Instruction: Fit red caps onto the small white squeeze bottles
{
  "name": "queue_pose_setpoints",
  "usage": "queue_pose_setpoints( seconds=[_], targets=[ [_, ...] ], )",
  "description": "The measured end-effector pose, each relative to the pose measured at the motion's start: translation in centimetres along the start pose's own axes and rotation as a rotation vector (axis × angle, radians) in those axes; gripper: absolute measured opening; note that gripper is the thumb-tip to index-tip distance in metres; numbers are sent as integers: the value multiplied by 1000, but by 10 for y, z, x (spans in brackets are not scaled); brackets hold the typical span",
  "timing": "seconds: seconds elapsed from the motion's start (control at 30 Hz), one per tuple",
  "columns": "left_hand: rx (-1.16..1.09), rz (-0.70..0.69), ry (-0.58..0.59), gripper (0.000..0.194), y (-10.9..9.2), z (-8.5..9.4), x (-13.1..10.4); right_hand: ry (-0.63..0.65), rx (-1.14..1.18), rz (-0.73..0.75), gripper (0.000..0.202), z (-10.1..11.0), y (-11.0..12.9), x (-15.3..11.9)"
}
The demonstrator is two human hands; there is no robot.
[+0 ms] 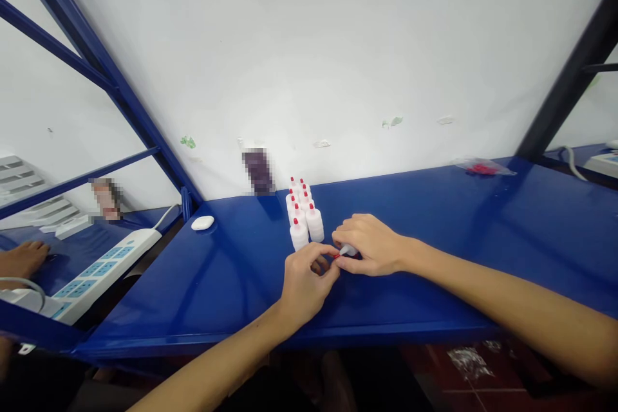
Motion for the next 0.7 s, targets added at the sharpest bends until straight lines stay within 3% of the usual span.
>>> queue_pose_setpoints(
  seconds=[0.2, 0.33, 0.47, 0.7],
  targets=[
    [-43, -124, 69, 10, -9, -5, -5, -12, 130, -36, 34, -4, 5, -1],
    [-132, -125, 150, 11, -12, -10, -6, 21, 250, -33, 27, -9, 7, -3],
    [-149, -135, 156, 9, -14, -9, -7, -24, 305, 16, 34, -5, 10, -3],
    [-85, 101, 67, 11, 10, -5, -3, -46, 252, -17, 48, 4, -8, -4]
  ],
)
Point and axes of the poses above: each hand's wrist, its own x-axis towards the middle knuckle, its own z-axis out of the back of the hand, y = z × x, the point moved 9 cm from there along x, towards the middle knuckle, and after that the axes turned 12 degrees about -y, right-handed, at the moved point
